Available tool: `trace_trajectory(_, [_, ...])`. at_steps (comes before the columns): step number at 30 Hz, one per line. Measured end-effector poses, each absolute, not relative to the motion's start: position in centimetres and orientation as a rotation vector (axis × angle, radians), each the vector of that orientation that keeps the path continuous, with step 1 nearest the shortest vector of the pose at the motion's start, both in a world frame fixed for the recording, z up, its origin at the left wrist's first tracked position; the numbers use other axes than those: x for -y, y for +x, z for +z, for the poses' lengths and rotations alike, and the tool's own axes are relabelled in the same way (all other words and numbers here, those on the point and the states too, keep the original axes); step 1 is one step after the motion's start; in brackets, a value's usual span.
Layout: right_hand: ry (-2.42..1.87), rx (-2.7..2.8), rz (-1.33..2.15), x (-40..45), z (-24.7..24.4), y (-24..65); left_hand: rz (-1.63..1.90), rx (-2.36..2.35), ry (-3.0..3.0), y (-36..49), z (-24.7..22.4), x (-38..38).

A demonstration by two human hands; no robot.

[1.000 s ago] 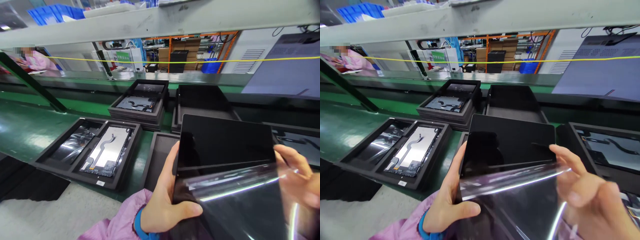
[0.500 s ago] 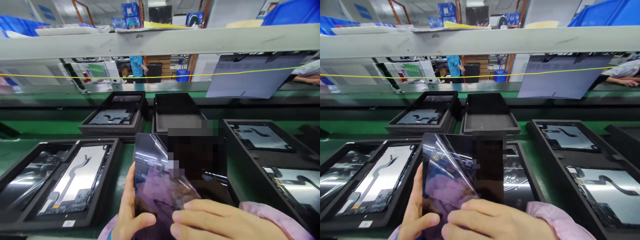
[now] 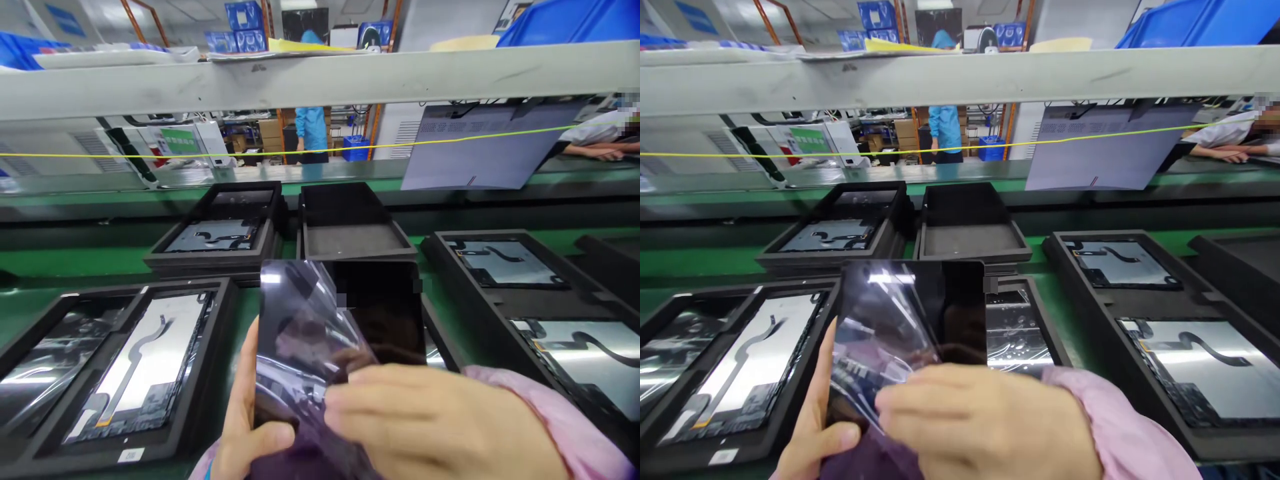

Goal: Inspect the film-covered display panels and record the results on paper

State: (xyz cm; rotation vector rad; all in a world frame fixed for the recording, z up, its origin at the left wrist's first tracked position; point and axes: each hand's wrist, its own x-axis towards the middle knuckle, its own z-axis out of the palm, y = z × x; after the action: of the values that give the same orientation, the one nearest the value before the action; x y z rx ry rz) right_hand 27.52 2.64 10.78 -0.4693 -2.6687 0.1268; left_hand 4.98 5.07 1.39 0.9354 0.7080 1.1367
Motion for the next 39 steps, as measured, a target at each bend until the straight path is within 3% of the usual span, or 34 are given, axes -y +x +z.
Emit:
trace_trajectory(5, [-0.484, 2.555, 0.411, -7.5, 10.3, 29.9, 1.194, -0.692, 0.943, 6.9, 3.0, -7.2])
trace_trajectory(11, [-0.751, 1.938, 0.195, -10.7, 7.6, 29.4, 1.285, -0.876, 1.030, 6.8, 2.4, -8.9])
trace_trajectory(16, [-0.864, 1.566, 0.324, -10.4, 7.5, 27.2, 1.311, -0.859, 0.971, 7.1, 3.2, -8.5])
trace_trajectory(25, [-0.851, 1.488, 0.417, -10.3, 8.1, 26.6, 1.461, -1.058, 1.350, 6.3, 2.0, -8.6])
trace_trajectory(32, [-0.858, 1.422, 0.389, -10.1, 7.4, 27.6, 1.352, -0.663, 0.853, 8.5, 4.5, -7.2])
trace_trajectory(39, [-0.791, 1.420, 0.391, -10.7, 6.7, 28.7, 1.487, -0.546, 0.829, 9.6, 4.6, -8.0])
